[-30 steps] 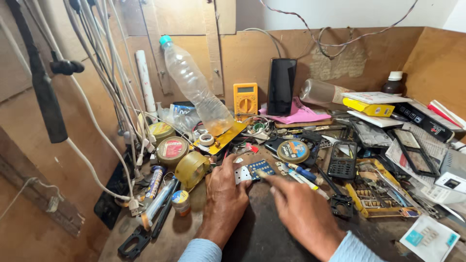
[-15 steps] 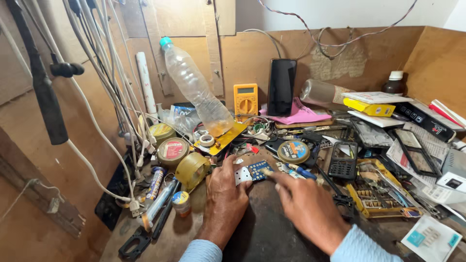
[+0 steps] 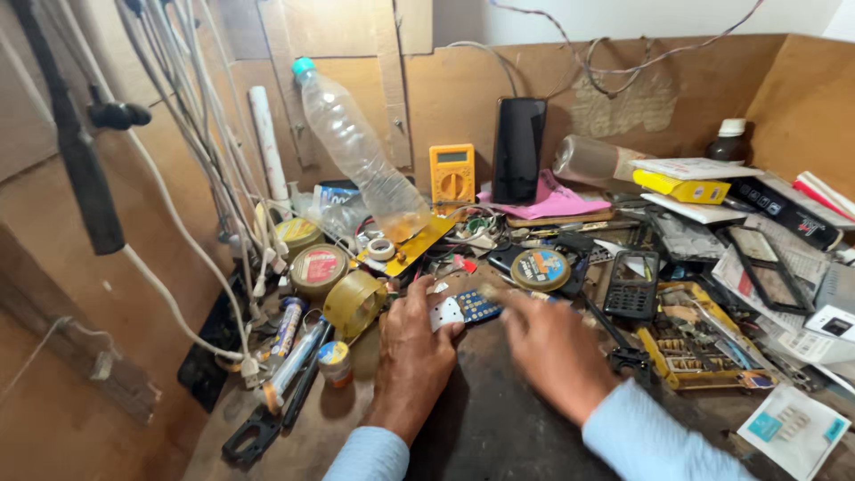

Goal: The person uses a screwdriver to remove screws from a small electronic device, then opens the casing to access the internal components. They manipulate the device and its parts on a cluttered workbench.

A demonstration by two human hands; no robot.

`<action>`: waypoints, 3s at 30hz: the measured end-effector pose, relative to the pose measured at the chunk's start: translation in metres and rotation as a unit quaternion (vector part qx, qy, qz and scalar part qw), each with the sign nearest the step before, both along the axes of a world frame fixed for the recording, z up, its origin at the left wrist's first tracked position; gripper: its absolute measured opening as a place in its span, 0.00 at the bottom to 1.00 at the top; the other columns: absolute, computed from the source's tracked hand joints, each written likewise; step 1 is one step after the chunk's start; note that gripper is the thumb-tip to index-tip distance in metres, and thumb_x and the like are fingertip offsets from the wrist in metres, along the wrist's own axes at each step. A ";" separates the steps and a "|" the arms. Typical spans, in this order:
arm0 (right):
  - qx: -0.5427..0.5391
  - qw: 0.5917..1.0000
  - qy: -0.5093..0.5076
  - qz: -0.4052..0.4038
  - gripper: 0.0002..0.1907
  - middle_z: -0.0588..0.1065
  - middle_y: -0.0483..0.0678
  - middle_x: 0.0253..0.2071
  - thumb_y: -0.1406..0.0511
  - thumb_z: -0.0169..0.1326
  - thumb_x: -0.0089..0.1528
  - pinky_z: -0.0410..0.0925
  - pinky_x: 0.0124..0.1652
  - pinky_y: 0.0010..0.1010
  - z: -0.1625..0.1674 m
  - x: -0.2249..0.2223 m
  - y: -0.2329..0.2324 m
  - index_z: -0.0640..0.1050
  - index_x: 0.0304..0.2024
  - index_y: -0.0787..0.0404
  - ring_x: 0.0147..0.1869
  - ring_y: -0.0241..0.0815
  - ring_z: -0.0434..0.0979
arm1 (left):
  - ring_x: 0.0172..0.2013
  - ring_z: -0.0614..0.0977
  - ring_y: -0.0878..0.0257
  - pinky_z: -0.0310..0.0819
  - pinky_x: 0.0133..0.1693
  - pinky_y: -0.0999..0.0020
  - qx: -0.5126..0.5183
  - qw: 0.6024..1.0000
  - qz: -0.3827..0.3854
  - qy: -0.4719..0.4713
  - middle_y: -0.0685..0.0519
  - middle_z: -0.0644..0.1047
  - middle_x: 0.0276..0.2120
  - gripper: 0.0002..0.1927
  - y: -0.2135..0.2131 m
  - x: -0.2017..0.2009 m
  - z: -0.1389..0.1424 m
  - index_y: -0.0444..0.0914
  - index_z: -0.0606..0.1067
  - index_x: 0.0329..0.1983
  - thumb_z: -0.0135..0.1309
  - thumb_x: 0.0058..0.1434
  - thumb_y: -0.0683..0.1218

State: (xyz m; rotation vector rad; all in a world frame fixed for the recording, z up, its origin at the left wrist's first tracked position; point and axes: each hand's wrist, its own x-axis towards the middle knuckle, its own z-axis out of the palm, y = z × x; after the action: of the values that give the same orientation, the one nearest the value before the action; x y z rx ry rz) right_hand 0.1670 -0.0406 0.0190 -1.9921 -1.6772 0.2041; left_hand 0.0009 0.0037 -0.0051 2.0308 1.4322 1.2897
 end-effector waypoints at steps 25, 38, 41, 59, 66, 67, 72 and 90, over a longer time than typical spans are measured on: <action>0.119 0.990 -0.026 0.072 0.15 0.80 0.60 0.33 0.62 0.54 0.61 0.73 0.38 0.50 0.003 -0.004 -0.005 0.83 0.49 0.53 0.38 0.61 0.81 | 0.50 0.76 0.42 0.71 0.51 0.49 -0.014 1.000 -0.005 -0.003 0.42 0.77 0.47 0.34 0.001 0.001 -0.003 0.41 0.68 0.63 0.65 0.53 0.42; 0.089 0.995 0.001 0.052 0.16 0.81 0.56 0.38 0.60 0.54 0.61 0.73 0.40 0.50 0.005 -0.017 -0.013 0.82 0.51 0.50 0.42 0.59 0.81 | 0.50 0.77 0.42 0.72 0.50 0.50 -0.019 1.000 0.014 -0.006 0.42 0.77 0.46 0.31 0.003 -0.001 -0.003 0.40 0.70 0.58 0.67 0.51 0.41; 0.116 0.992 -0.007 0.057 0.15 0.81 0.58 0.37 0.61 0.53 0.62 0.73 0.41 0.50 0.005 -0.016 -0.012 0.82 0.50 0.55 0.42 0.60 0.81 | 0.50 0.77 0.42 0.71 0.50 0.49 0.012 1.000 0.003 -0.008 0.43 0.78 0.46 0.30 0.001 0.001 -0.004 0.39 0.71 0.57 0.66 0.51 0.40; 0.112 0.992 -0.026 0.057 0.14 0.81 0.59 0.34 0.60 0.52 0.63 0.73 0.38 0.52 0.001 -0.014 -0.003 0.83 0.48 0.52 0.38 0.61 0.81 | 0.50 0.76 0.43 0.70 0.50 0.49 0.008 1.000 -0.004 -0.008 0.43 0.77 0.47 0.32 0.002 0.003 -0.008 0.40 0.69 0.59 0.66 0.51 0.41; 0.081 0.994 -0.058 -0.041 0.17 0.81 0.57 0.33 0.59 0.52 0.62 0.74 0.36 0.50 0.002 0.019 -0.020 0.82 0.53 0.46 0.37 0.60 0.82 | 0.51 0.76 0.44 0.70 0.53 0.50 -0.012 1.000 0.006 -0.003 0.43 0.76 0.47 0.31 0.002 0.002 -0.003 0.42 0.68 0.60 0.65 0.53 0.41; 0.105 0.991 -0.069 -0.041 0.17 0.81 0.56 0.33 0.59 0.52 0.62 0.74 0.35 0.51 0.002 0.023 -0.020 0.81 0.53 0.47 0.36 0.60 0.82 | 0.52 0.76 0.45 0.70 0.53 0.51 -0.025 1.000 0.002 0.007 0.43 0.76 0.48 0.31 0.003 0.003 -0.001 0.42 0.68 0.60 0.65 0.53 0.41; 0.076 0.982 -0.166 -0.055 0.19 0.79 0.52 0.32 0.59 0.50 0.64 0.74 0.35 0.50 0.000 0.035 -0.017 0.78 0.58 0.47 0.34 0.58 0.81 | 0.50 0.75 0.45 0.67 0.53 0.51 0.001 1.000 -0.009 0.025 0.46 0.78 0.47 0.36 0.001 0.000 0.003 0.42 0.68 0.64 0.66 0.51 0.40; 0.235 0.951 -0.194 0.046 0.26 0.75 0.58 0.42 0.58 0.59 0.55 0.68 0.46 0.48 0.017 0.032 -0.025 0.80 0.53 0.62 0.47 0.59 0.72 | 0.53 0.77 0.49 0.66 0.56 0.53 0.109 0.989 -0.074 -0.066 0.51 0.81 0.50 0.32 -0.002 -0.006 0.011 0.37 0.66 0.63 0.60 0.54 0.35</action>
State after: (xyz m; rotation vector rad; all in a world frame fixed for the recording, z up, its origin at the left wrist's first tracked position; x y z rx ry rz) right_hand 0.1992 -0.0659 0.0362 -1.6593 -1.8379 -0.5430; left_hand -0.0051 0.0012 0.0060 2.0979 1.1014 1.5401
